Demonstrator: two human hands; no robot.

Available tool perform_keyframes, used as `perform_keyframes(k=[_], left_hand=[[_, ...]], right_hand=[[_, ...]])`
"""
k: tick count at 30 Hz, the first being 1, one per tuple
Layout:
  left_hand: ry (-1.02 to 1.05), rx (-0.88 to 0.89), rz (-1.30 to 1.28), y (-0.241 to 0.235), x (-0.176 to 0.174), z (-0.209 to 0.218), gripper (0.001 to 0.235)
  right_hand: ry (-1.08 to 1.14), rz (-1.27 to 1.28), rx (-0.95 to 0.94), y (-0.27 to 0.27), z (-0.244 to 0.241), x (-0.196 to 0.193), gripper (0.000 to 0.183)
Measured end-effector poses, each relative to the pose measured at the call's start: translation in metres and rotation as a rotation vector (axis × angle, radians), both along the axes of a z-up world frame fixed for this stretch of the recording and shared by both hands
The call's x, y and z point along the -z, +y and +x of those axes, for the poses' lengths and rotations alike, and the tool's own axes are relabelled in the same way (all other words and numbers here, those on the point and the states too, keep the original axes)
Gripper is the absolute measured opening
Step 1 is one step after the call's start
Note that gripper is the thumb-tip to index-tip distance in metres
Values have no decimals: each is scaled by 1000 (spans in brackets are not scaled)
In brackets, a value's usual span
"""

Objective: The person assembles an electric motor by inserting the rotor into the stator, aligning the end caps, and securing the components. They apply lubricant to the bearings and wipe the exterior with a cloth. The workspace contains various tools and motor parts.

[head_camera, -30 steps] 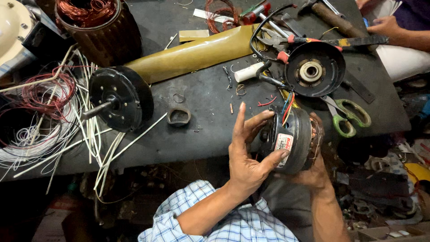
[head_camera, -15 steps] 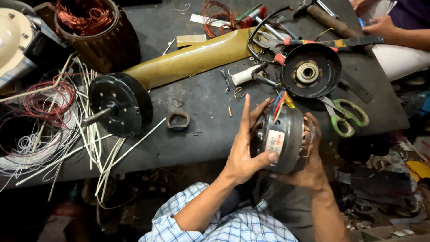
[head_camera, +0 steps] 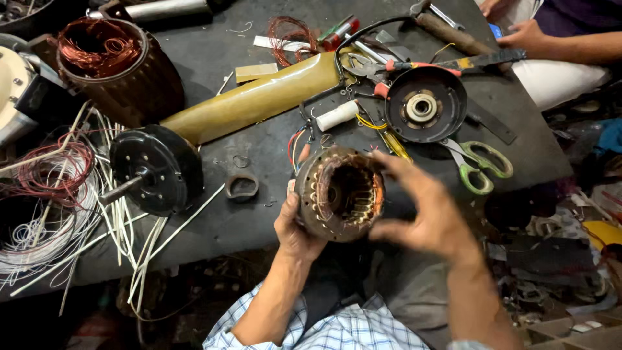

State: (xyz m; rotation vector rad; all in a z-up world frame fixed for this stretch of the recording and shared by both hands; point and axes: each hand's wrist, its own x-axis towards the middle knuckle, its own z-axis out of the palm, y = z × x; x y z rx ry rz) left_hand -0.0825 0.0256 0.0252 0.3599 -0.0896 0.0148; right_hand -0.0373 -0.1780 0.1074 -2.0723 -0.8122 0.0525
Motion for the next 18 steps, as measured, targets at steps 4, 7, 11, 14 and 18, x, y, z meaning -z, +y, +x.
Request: perform_keyframes(k=[4,7,11,14,18], left_hand=[[14,-3,-34,-3,6,0,103],[6,6,-36,-3,8,0,102],[13,18,-31,-3,8,-4,100],[-8,20,-23,-4,8,-4,100],[-32,17,-25,-5,9,-4,101]], right_hand=[[-306,-239,296,-8,33,8,40],[-716,-542,318,-3,46,22,28],[-823,-648,366,10,58,32,25],[-826,-698,362,18,66,37,24],[-829,-721,424,23,71,45,30]])
